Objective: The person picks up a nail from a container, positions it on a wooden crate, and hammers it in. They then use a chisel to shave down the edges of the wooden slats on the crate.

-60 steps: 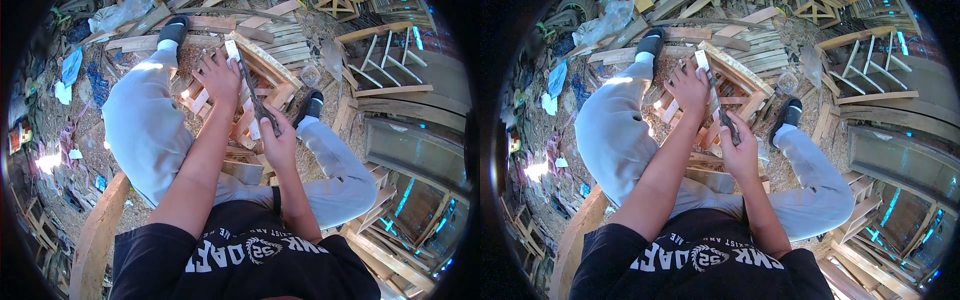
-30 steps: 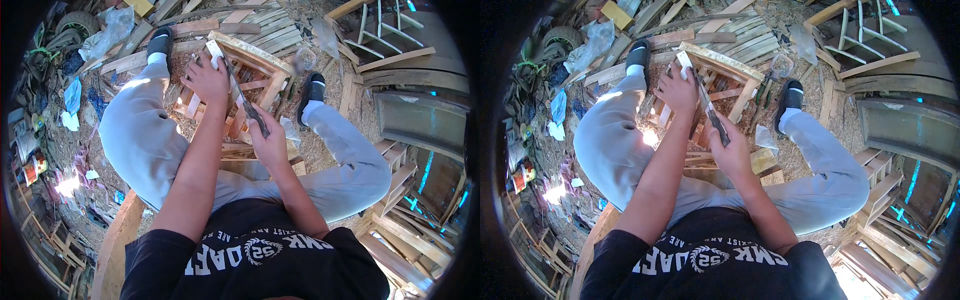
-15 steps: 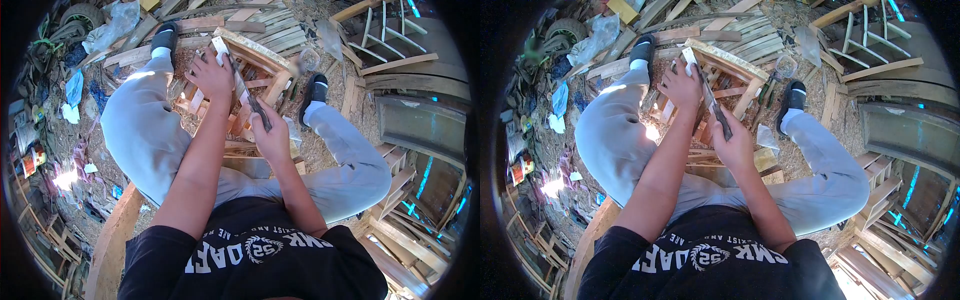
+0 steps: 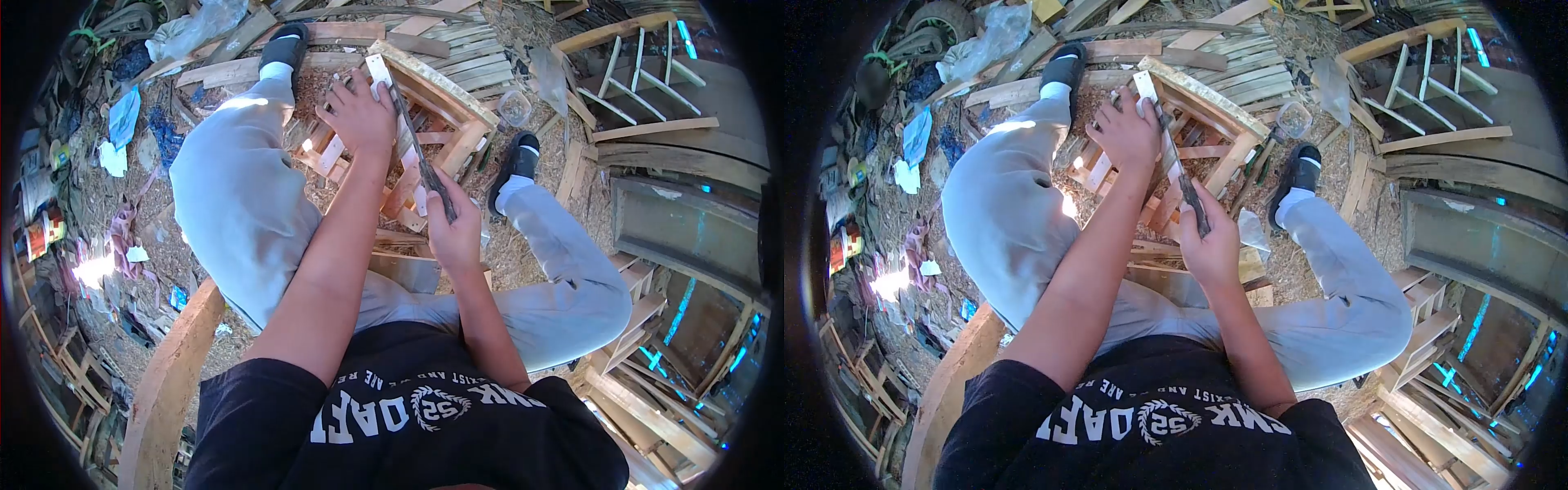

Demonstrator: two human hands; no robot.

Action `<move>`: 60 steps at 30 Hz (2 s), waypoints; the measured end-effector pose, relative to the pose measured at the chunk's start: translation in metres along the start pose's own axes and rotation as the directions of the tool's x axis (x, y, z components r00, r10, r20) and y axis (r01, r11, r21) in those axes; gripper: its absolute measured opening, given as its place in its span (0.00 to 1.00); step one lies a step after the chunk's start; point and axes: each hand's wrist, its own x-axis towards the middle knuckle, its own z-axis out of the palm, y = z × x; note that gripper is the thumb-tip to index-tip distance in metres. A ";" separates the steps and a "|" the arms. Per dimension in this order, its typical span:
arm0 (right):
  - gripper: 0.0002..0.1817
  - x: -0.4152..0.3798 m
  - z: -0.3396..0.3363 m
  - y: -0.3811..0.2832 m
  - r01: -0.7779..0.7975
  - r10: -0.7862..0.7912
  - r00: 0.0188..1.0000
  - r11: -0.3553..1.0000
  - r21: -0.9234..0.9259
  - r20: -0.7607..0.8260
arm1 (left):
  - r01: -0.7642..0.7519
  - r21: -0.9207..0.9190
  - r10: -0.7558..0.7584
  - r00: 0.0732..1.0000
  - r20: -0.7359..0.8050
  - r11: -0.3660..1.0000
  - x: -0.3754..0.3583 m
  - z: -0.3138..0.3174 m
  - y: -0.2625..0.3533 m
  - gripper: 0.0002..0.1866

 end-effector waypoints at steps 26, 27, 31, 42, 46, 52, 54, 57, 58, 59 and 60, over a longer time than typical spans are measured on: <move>0.25 -0.001 0.004 0.015 0.173 -0.185 0.980 0.973 -0.154 -0.068 | 0.013 -0.065 -0.009 0.998 0.065 0.998 -0.003 0.002 0.001 0.33; 0.25 -0.002 0.002 0.015 0.116 -0.124 0.991 0.984 -0.136 -0.058 | 0.007 -0.064 -0.003 0.998 0.065 0.998 -0.002 0.001 0.001 0.33; 0.26 0.013 0.008 0.004 0.125 -0.131 0.991 0.978 -0.169 -0.027 | 0.003 -0.063 0.003 0.995 0.098 0.998 -0.004 -0.001 -0.001 0.33; 0.23 0.005 0.000 -0.014 0.013 -0.023 0.999 0.965 -0.263 -0.036 | -0.015 -0.018 0.017 0.997 0.078 1.000 -0.003 0.003 0.004 0.33; 0.24 -0.007 -0.007 -0.004 0.063 -0.076 0.996 0.975 -0.214 -0.054 | -0.009 -0.051 0.012 0.998 0.066 0.999 -0.005 0.002 0.004 0.32; 0.26 0.007 -0.003 -0.014 -0.018 0.012 1.000 0.950 -0.312 -0.020 | -0.014 -0.016 0.016 0.992 0.124 1.000 -0.005 -0.003 0.003 0.32; 0.28 0.001 -0.003 0.000 0.072 -0.094 0.993 0.961 -0.269 -0.068 | -0.024 -0.030 0.027 0.996 0.088 0.999 -0.008 -0.001 0.002 0.33; 0.29 0.002 -0.006 0.001 0.074 -0.087 0.993 0.986 -0.147 -0.085 | -0.058 0.005 0.057 0.997 0.042 0.998 -0.006 0.005 0.001 0.32; 0.29 0.009 -0.002 -0.007 0.039 -0.054 0.996 0.978 -0.203 -0.070 | -0.060 0.008 0.060 0.997 0.042 0.998 -0.007 0.005 0.001 0.32; 0.29 0.012 -0.001 -0.011 0.002 -0.017 0.998 0.966 -0.259 -0.057 | -0.058 -0.030 0.060 0.997 0.051 0.998 -0.007 0.005 0.000 0.32; 0.29 0.011 -0.001 -0.012 0.001 -0.016 0.998 0.967 -0.257 -0.058 | -0.056 -0.070 0.060 0.997 0.057 0.996 -0.006 0.005 -0.001 0.32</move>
